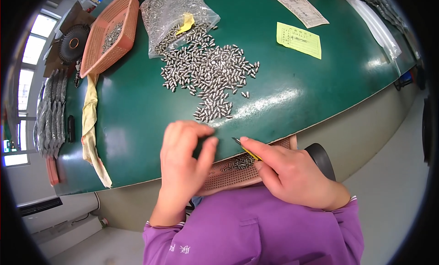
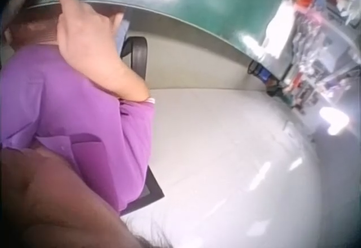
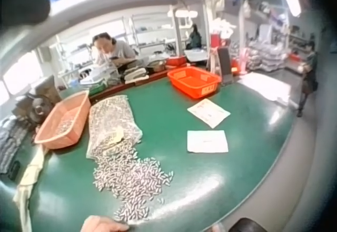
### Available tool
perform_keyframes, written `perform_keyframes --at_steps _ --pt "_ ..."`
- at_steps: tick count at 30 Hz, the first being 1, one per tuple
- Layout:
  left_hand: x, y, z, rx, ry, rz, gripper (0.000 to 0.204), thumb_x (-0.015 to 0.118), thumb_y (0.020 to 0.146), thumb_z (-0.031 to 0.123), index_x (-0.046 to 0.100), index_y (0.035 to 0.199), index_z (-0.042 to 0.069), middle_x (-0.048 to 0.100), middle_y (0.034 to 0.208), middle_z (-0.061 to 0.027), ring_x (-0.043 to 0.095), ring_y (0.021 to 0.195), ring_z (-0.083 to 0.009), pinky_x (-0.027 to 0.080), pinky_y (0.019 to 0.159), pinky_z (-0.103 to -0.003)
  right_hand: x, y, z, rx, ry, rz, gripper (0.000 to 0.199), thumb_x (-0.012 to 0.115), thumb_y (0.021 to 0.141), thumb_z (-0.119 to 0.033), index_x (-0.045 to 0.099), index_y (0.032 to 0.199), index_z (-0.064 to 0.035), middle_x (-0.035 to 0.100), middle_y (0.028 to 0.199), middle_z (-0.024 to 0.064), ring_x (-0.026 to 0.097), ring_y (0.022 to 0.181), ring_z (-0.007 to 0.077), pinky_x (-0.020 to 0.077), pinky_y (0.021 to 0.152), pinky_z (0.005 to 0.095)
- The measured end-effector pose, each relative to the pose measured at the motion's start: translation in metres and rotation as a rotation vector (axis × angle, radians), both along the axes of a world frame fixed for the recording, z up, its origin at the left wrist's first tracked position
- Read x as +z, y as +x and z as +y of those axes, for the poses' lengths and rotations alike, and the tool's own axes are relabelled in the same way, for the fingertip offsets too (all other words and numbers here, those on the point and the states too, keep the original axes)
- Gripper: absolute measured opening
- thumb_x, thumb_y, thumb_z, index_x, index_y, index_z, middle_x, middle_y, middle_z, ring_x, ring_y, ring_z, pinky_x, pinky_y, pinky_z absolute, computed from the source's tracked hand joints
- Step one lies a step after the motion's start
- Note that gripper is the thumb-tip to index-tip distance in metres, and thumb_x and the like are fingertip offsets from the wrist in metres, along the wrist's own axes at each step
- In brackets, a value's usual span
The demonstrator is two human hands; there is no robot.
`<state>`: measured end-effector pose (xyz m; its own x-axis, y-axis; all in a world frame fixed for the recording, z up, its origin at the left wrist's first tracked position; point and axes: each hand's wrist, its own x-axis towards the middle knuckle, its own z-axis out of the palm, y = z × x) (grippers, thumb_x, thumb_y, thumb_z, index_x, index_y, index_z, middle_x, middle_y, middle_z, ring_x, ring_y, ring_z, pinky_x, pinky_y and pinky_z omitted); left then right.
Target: Processing small metal components using a utility knife to scrape or trim them on a workbench.
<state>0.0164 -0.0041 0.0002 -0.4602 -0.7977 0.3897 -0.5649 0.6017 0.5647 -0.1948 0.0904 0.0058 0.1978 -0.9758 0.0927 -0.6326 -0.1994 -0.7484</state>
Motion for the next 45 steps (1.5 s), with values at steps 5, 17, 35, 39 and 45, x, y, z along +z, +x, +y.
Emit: perform_keyframes --at_steps 5,17,35,39,45 --pt "-0.011 -0.005 -0.013 0.146 -0.087 -0.055 0.019 0.076 0.077 -0.002 0.064 0.091 0.004 0.062 0.09 -0.0095 0.06 0.085 -0.0297 0.049 0.074 -0.04 0.001 0.002 0.0 -0.007 -0.002 0.002 0.052 0.063 0.091 -0.007 0.055 0.142 -0.0095 0.069 0.089 0.0123 0.069 0.076 0.03 0.0569 0.068 0.0406" --pt "0.0 -0.001 0.0 -0.08 0.074 -0.034 0.016 0.07 0.079 -0.006 0.066 0.091 0.005 0.062 0.091 -0.0084 0.06 0.088 -0.0293 0.049 0.077 -0.04 0.0 0.008 0.0 -0.043 -0.071 0.045 0.053 0.065 0.088 -0.004 0.059 0.14 -0.0116 0.069 0.087 0.0091 0.069 0.072 0.0255 0.0549 0.062 0.0381" --pt "-0.006 -0.004 0.003 -0.058 0.039 -0.001 0.021 0.071 0.078 -0.006 0.068 0.095 0.006 0.061 0.096 -0.0092 0.059 0.09 -0.0293 0.049 0.077 -0.039 -0.001 0.01 -0.004 -0.004 -0.142 0.088 0.052 0.067 0.087 -0.008 0.057 0.138 -0.0057 0.066 0.082 0.0103 0.067 0.063 0.027 0.0564 0.057 0.0385" --pt "-0.007 0.002 0.01 -0.002 0.022 -0.015 0.024 0.075 0.077 -0.004 0.067 0.099 0.004 0.062 0.098 -0.0097 0.059 0.091 -0.0303 0.049 0.078 -0.039 0.0 0.009 -0.002 0.001 -0.133 0.092 0.052 0.067 0.087 -0.009 0.057 0.138 -0.0058 0.065 0.08 0.0102 0.067 0.061 0.0271 0.0564 0.056 0.0387" --pt "-0.002 -0.004 0.009 -0.059 0.015 -0.039 0.023 0.076 0.076 -0.001 0.067 0.096 0.005 0.061 0.094 -0.0092 0.059 0.087 -0.0298 0.048 0.076 -0.04 -0.001 0.009 -0.002 0.001 -0.148 0.11 0.052 0.068 0.086 -0.009 0.058 0.137 -0.0054 0.065 0.08 0.01 0.068 0.061 0.0263 0.0562 0.056 0.0382"
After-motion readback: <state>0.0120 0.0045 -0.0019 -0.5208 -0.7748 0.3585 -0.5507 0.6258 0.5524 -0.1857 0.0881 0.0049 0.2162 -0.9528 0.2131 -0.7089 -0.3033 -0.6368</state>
